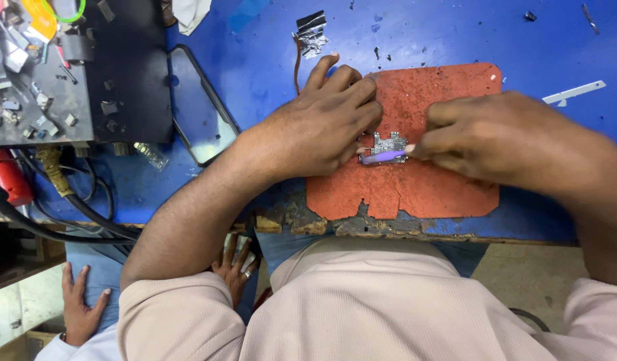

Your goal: The person uses a purple toothbrush to scrub the surface of a small circuit board placed on a red mat. The person holds the board steady with their left hand while scrubbing with their right hand, focusing on the components and solder points.

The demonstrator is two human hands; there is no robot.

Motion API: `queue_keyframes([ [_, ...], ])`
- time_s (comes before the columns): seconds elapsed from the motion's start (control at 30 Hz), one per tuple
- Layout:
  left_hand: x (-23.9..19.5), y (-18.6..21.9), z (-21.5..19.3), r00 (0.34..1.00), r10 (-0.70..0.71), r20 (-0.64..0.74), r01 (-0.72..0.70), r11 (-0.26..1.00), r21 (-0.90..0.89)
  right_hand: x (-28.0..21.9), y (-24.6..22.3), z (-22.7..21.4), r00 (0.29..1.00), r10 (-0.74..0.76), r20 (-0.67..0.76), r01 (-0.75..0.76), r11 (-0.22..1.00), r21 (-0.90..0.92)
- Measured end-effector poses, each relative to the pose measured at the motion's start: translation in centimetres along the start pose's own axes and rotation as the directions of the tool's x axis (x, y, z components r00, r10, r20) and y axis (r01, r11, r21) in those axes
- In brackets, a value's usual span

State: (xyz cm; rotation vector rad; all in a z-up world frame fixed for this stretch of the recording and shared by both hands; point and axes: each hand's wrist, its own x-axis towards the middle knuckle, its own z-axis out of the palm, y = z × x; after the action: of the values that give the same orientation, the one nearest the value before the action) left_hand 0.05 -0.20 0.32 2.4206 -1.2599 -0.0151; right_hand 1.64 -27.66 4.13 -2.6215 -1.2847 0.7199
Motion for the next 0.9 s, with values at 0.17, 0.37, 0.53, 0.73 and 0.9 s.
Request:
queue_keyframes([
  [0.17,-0.1,-0.1,-0.1,1.0,-0.002,0.007,0.001,1.0,0.024,-0.4,0.0,-1.4,1.0,-0.015,-0.018,0.015,1.0,0.012],
  [0.37,0.0,0.1,-0.2,1.0,-0.005,0.009,0.005,1.0,0.029,-0.3,0.5,0.2,0.995,-0.092,-0.043,0.095,0.993,0.076],
  [0.53,-0.2,-0.1,-0.1,1.0,0.007,0.005,-0.007,1.0,0.014,-1.2,3.3,0.0,0.988,-0.106,-0.116,0.104,0.994,-0.02],
  [0.73,-0.5,-0.1,-0.6,0.999,0.038,-0.006,-0.038,0.999,0.028,-0.6,1.6,0.4,0.991,-0.082,-0.104,0.071,0.992,-0.108],
  [0.9,-0.5,0.0,-0.9,0.999,0.044,-0.013,-0.044,0.999,0.028,-0.7,1.6,-0.6,0.994,-0.026,-0.102,0.014,0.993,-0.114],
])
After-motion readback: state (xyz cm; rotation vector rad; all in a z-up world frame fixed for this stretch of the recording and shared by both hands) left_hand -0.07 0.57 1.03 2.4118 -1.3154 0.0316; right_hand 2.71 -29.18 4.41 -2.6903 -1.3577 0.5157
